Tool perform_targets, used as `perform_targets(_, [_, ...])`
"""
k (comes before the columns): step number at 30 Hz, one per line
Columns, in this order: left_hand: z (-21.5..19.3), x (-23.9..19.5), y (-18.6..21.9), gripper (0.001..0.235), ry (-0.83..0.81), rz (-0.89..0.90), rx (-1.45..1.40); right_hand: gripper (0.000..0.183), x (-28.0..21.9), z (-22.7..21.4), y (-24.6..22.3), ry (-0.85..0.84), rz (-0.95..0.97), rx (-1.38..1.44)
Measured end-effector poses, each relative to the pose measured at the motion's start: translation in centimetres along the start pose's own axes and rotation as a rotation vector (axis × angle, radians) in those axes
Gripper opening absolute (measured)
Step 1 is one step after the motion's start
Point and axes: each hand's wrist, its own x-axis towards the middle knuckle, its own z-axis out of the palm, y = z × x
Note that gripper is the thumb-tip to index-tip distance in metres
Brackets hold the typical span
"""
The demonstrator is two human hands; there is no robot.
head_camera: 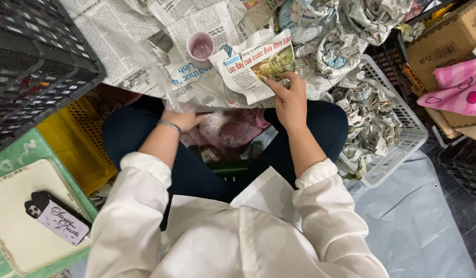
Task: The person sits cross-legged and wraps small objects with newspaper sheets. They smooth the paper around the object, fold the edges, and place the wrapped items into a nearby basket. The person repeats this process with several objects throughout the clip.
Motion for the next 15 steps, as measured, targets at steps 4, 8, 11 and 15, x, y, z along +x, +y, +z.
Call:
perform_targets(4, [-1.1,-1.0,-2.8,0.084,0.053,0.174,-0.068,0.06,-0.1,-0.4,0.1,-0.008,0.083,0.091])
perform_targets(8, [-3.7,-1.5,-4.6,0.089,-0.201,0.089,-0.284,0.059,-0.4,-0.6,0.2,0.046,0.093,0.176])
perform_targets(11, [-6.3,-2.1,-5.6,0.084,-0.336,-0.129,-0.496,0.061,0.0,-0.5,0.3,0.043,0.127,0.22])
perform_targets(15, [-8.9,-2.7,-4.8,0.061,-0.099,-0.185,-0.303,0.057,0.1,0.2,0.6,0.06,0.127,0.219])
